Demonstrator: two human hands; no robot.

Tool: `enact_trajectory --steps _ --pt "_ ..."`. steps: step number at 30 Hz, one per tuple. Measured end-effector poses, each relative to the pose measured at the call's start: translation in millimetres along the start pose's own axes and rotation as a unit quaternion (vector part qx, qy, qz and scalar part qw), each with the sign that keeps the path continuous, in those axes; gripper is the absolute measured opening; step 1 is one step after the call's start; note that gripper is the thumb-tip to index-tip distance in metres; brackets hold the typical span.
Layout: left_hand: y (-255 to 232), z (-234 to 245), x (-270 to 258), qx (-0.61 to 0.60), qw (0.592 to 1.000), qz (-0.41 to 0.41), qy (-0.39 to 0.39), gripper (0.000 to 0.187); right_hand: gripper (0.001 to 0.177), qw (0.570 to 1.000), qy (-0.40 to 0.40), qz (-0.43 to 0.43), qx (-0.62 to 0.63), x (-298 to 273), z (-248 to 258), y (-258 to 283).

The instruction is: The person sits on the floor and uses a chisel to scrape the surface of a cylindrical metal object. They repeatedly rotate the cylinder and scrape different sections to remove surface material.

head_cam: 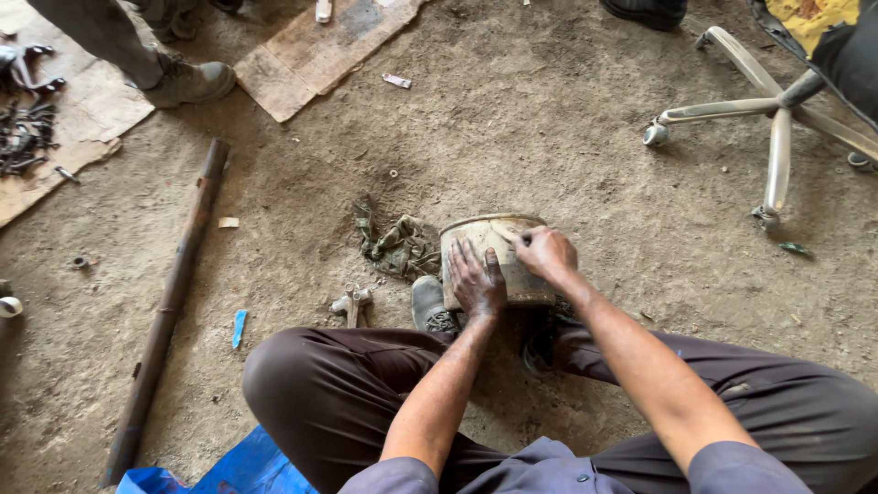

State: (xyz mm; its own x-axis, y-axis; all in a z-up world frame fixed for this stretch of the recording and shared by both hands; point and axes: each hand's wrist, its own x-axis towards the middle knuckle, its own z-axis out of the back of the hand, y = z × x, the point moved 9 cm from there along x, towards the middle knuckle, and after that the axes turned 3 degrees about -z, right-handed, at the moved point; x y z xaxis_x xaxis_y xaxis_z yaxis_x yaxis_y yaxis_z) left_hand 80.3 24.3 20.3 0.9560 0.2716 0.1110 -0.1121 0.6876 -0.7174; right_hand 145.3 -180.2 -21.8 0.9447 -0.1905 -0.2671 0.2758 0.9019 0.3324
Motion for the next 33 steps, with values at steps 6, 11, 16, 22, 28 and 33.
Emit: enact_trajectory --steps 6,11,16,22,28,33 --pt "2 3 5 -0.023 1.000 -0.011 -0.012 0.077 0.043 0.997 -0.056 0.047 -0.002 -14 14 29" --pt "6 -3 0 -0.029 1.000 -0.005 -0.004 0.081 0.040 0.998 -0.010 -0.050 0.043 -25 32 4" --pt "7 0 4 -0.045 0.999 -0.024 -0.010 0.085 0.040 0.999 -0.001 -0.031 0.036 -53 25 26" --pt "18 -13 -2 -0.072 0.997 -0.014 0.000 0.087 0.038 1.000 -0.021 0.016 -0.017 -90 26 39" --pt "-9 5 4 -0.059 0.994 -0.094 -0.017 0.092 0.039 0.996 -0.080 0.008 0.040 -93 54 35" --pt "-39 7 -15 0.053 0.961 -0.266 0.049 0.058 0.038 0.999 -0.032 0.008 0.036 -117 32 26"
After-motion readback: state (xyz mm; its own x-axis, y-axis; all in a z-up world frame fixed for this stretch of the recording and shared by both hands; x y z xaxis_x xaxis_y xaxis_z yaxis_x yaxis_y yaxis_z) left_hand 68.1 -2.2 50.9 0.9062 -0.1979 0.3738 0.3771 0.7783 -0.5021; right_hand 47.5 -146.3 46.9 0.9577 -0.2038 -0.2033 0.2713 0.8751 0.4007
